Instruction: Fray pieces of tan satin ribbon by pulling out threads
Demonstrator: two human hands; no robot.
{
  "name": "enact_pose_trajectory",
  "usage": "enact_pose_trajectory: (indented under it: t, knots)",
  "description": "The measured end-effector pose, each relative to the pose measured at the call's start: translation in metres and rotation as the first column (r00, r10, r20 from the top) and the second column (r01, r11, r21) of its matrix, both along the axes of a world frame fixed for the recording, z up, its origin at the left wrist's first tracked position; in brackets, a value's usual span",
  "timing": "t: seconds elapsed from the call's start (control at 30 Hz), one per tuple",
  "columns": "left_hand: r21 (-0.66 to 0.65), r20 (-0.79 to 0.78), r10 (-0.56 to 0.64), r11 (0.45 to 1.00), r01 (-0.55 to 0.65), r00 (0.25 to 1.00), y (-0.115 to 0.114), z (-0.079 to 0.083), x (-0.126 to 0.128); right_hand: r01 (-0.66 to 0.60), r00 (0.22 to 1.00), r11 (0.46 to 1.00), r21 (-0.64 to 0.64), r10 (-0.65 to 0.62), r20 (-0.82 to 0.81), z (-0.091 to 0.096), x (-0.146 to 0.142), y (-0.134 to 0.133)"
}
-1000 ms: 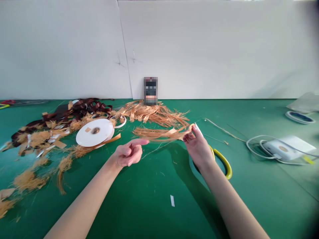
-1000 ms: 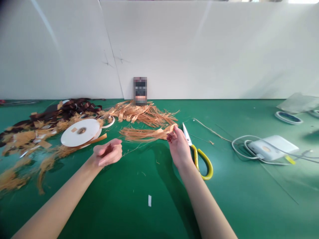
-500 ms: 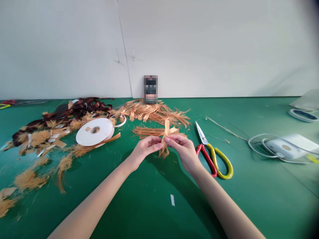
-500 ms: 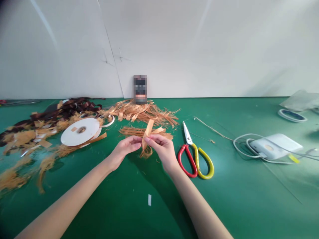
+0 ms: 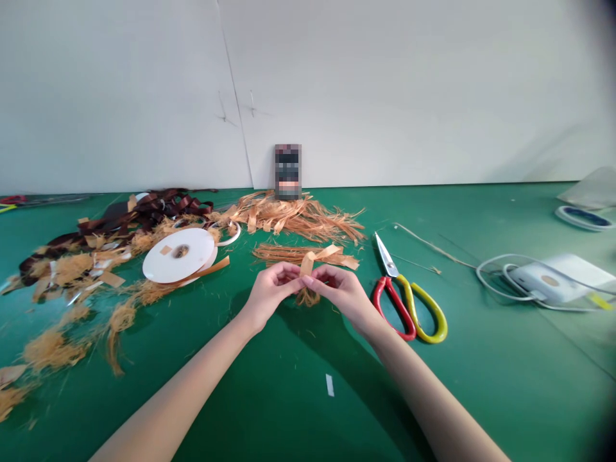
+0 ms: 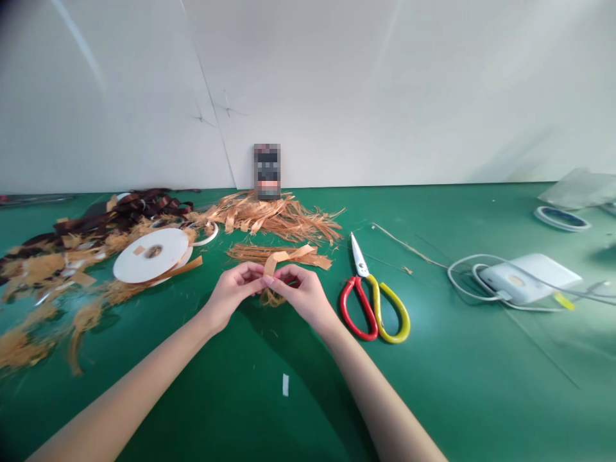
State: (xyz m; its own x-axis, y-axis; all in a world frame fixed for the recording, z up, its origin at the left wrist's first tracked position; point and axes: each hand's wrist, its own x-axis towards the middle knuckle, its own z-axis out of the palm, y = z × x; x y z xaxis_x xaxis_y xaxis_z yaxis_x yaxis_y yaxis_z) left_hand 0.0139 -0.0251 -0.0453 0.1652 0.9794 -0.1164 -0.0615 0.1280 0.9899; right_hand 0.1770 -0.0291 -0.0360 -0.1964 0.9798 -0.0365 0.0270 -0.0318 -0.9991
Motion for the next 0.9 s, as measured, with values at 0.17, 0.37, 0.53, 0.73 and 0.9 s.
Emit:
enact_pose_trajectory:
  t: [0.17,0.37,0.53,0.73,0.9]
  knots:
    - [0.039,-0.06,-0.02,0.999,0.023,0.998,-0.001,0.002,0.0,-0.052,0.999,0.999,-0.015,0.052,0.003,-0.001,0.005,0.001]
    - [0.022,-0.021,-0.148,0.989,0.149,0.989,-0.005,0.004,0.003,-0.077,0.997,0.997,-0.024,0.077,0.007,0.002,0.008,0.001]
    - [0.069,-0.069,-0.048,0.996,0.053,0.996,-0.005,0.004,0.001,-0.089,0.99,0.996,-0.006,0.089,0.108,0.002,0.007,-0.001]
    - [0.034,0.005,-0.066,0.997,0.066,0.998,-0.003,0.011,-0.003,-0.139,0.988,0.99,0.022,0.137,0.07,0.005,0.005,-0.001]
    - [-0.016,0.107,-0.074,0.997,0.076,0.992,-0.005,0.014,-0.004,-0.101,0.995,0.993,-0.062,0.101,-0.011,0.01,0.002,-0.001]
